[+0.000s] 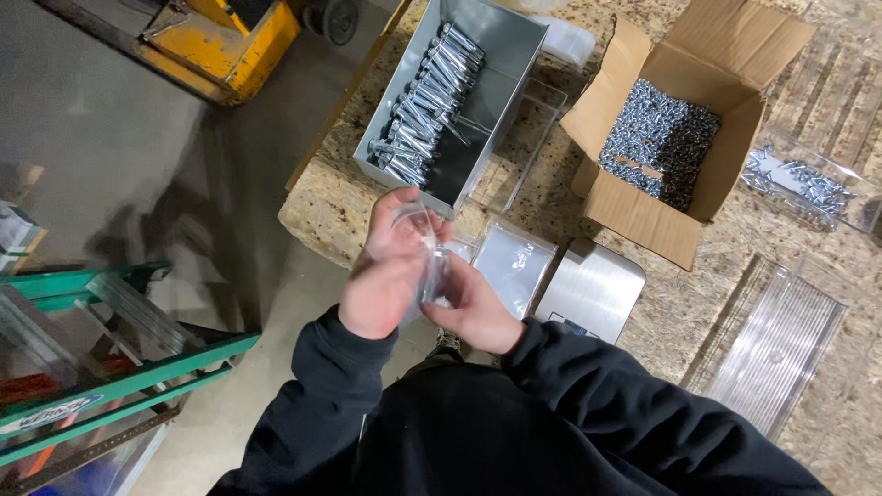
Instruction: The person places metal bolts into small plastic bags, weighs the bags on a digital scale, and organizes the bags on a tray.
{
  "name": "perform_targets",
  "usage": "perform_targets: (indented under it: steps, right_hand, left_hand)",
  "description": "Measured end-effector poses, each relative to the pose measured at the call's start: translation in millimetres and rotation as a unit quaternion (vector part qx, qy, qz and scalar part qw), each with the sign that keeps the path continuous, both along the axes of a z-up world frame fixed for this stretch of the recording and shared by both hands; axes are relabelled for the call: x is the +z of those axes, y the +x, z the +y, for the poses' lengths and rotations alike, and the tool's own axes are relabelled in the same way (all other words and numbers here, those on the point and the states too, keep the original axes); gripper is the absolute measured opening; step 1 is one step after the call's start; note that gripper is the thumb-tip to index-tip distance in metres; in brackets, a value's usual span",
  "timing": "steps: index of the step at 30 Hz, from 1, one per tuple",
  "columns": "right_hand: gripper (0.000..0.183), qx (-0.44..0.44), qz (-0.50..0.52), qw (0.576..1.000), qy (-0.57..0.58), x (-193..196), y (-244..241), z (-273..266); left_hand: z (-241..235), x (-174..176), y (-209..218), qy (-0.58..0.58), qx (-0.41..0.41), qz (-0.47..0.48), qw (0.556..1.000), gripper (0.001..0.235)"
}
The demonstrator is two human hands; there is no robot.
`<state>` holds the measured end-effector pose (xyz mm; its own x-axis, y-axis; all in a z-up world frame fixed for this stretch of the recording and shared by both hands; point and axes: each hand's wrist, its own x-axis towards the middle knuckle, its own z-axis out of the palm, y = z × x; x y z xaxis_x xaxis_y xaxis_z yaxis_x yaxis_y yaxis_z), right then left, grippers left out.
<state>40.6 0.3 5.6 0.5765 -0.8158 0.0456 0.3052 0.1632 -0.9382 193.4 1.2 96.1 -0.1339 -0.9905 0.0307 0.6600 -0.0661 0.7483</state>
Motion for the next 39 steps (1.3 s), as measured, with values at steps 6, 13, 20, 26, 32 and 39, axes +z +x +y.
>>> perform_targets:
  steps: [6,13,20,26,32,39]
  right_hand:
    - [0.045,-0.006,-0.041,0.998,0.051,32,9,13]
    - [0.036,0.001,-0.073,0.99,0.117,-41,5,20]
    - [0.061,0.025,-0.077,0.992,0.092,-6,-27,10]
    - [0.043,0.041,-0.082,0.994,0.057,-18,-34,22]
    - [0.032,0.024,-0.118,0.992,0.05,-25,-42,28]
    - [0.028,0.012,-0.11,0.992,0.063,-4,-51,38]
  left_hand:
    - [10,35,-1,-0.03,-0.03,0.033,0.999,0.086]
    - [9,35,-2,-0.056,-0.064,0.054,0.995,0.084]
    - [9,34,-11,-0.056,-0.103,0.024,0.993,0.098]
    - [-14,-44,-18,-0.062,-0.118,0.048,0.99,0.132]
    - [11,45,-42,-0.065,-0.121,0.006,0.99,0.114]
    - [27,67,-48,-0.04,-0.136,0.063,0.988,0.089]
